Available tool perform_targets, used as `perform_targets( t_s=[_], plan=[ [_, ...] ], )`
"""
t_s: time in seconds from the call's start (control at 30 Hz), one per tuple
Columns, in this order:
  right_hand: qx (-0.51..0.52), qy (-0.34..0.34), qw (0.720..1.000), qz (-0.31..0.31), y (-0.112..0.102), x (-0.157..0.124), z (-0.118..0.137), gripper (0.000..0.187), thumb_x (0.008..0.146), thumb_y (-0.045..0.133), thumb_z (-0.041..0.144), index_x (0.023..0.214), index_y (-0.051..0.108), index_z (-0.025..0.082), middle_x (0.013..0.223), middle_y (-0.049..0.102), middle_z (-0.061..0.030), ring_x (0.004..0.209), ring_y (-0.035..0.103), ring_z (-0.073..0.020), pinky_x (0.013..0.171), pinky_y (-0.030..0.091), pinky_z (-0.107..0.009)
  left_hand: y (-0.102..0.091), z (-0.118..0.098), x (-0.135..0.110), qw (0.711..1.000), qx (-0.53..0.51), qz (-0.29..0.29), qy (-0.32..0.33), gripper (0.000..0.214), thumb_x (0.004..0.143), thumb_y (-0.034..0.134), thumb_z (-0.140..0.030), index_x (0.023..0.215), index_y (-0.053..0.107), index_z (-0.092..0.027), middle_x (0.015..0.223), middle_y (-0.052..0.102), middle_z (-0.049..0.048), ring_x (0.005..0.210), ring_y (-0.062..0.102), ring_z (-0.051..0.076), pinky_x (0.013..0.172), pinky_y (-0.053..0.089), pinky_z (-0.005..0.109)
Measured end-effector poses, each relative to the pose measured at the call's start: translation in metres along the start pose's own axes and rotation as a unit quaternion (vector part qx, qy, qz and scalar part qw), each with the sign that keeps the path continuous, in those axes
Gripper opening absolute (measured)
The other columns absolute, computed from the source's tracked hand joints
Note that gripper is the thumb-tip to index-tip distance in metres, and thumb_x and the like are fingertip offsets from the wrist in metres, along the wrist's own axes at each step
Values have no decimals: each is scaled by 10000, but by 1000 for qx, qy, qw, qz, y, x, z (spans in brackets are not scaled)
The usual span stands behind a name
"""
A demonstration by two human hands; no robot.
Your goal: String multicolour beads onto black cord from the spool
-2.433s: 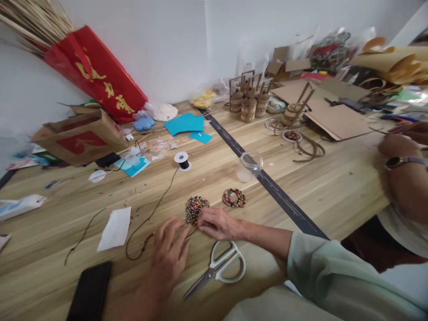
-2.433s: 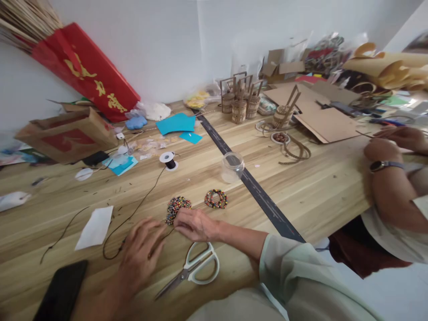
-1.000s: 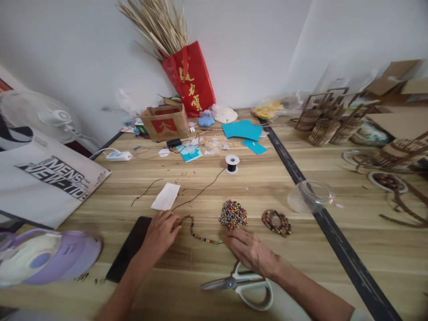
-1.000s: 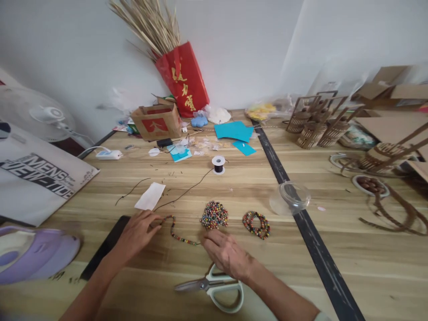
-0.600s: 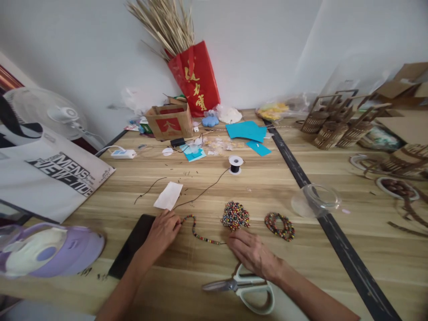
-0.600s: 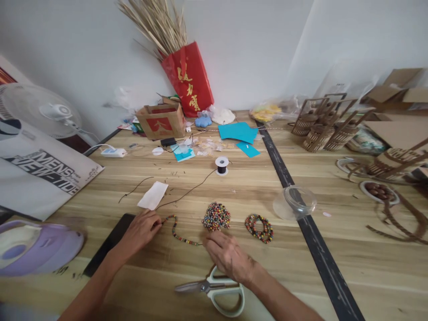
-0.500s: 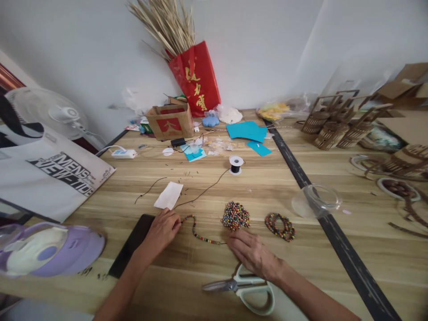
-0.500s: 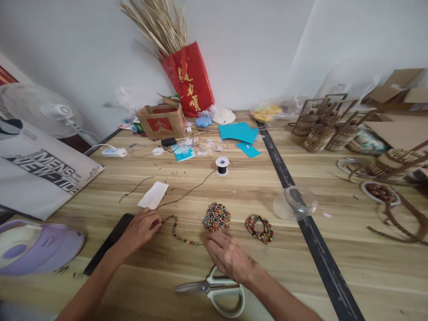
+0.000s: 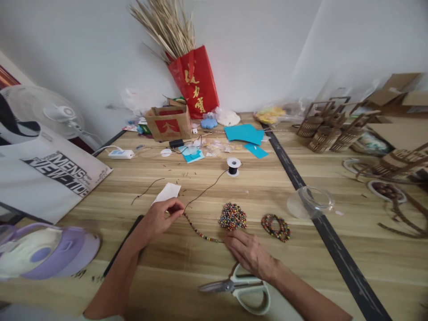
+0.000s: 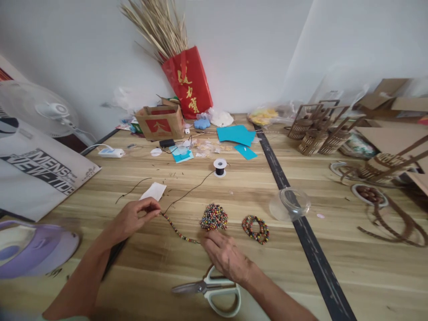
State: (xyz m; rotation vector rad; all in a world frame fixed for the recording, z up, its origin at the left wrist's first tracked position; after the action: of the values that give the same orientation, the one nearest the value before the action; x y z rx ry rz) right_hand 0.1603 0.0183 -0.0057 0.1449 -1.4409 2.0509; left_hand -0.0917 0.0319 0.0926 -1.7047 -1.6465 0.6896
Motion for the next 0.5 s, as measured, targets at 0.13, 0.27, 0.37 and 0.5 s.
perform_targets(
  t_s=[0.13,0.27,0.37,0.5],
  plan=[
    [6,0,1000,3,-1,2,1,241,1007,358,143,1115,572,161,995,639,-98,902,615,-180,784,542,-284,-6,-12,1,1000,-9,1,27,175,842,554,-318,875,661,-183,771,706,17,727,648,161,675,489,236],
    [23,3,999,-23,-5,5,4,208,1012,378,175,1093,569,162,952,652,-92,881,627,-182,772,548,-289,-10,-26,1,996,-35,12,75,155,852,580,-298,889,679,-184,756,688,10,720,622,145,685,477,229],
    [36,11,999,-38,-8,8,6,201,1018,380,203,1095,560,163,926,655,-90,857,631,-186,749,555,-294,-8,-34,4,990,-101,26,99,145,843,587,-282,853,677,-169,735,663,13,678,588,131,652,469,227],
    [47,9,998,-42,-11,10,10,223,1021,363,202,1150,539,155,934,659,-97,853,636,-192,746,568,-300,1,-38,9,977,-176,66,103,137,816,607,-277,822,673,-158,683,621,5,648,554,128,653,461,251]
  ],
)
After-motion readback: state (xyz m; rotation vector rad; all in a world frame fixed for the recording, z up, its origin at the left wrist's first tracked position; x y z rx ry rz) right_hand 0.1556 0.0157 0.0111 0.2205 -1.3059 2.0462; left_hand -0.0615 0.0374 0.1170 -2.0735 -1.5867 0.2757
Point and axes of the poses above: each hand's wrist, its own x-axis towards the middle knuckle, its own y-axis out of the palm, z = x × y, the point moved 5 cm from there along x, towards the middle knuckle
